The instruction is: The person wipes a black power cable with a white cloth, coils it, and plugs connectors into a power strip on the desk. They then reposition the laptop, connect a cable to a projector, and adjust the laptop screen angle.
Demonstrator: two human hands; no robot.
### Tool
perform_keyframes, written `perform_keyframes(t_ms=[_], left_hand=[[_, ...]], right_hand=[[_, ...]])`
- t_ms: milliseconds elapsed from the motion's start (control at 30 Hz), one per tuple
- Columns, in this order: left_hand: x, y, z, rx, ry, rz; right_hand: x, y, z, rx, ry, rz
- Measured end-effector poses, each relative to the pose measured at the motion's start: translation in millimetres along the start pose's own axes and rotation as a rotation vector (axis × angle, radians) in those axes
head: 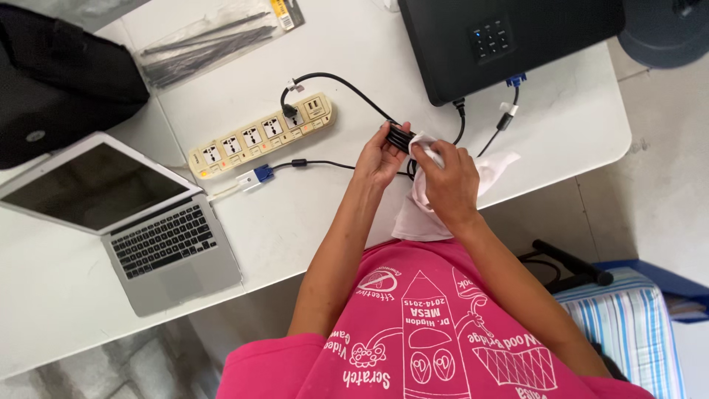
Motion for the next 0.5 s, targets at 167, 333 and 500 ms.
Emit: perform_keyframes(t_ms=[167, 333, 500], left_hand=[[-2, 3, 0, 0.021, -0.028, -0.039], [-14, 5, -4, -0.039, -0.029, -0.083], [-24, 12, 0, -0.004, -0.052, -0.109]], right_hand=[[11, 3, -16, 0.05, 0.069, 0.092], [30, 6, -36, 0.06, 0.053, 0.088], [29, 4, -39, 0.037, 0.025, 0.099]])
Point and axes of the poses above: each hand's wrist, its own y-axis towards the middle knuckle, its own x-axis out of the palm, z = x × y, the point moved 5 cm from there along y, towards the middle knuckle, and after that the axes turned 11 degrees about y, right-handed, at the moved point
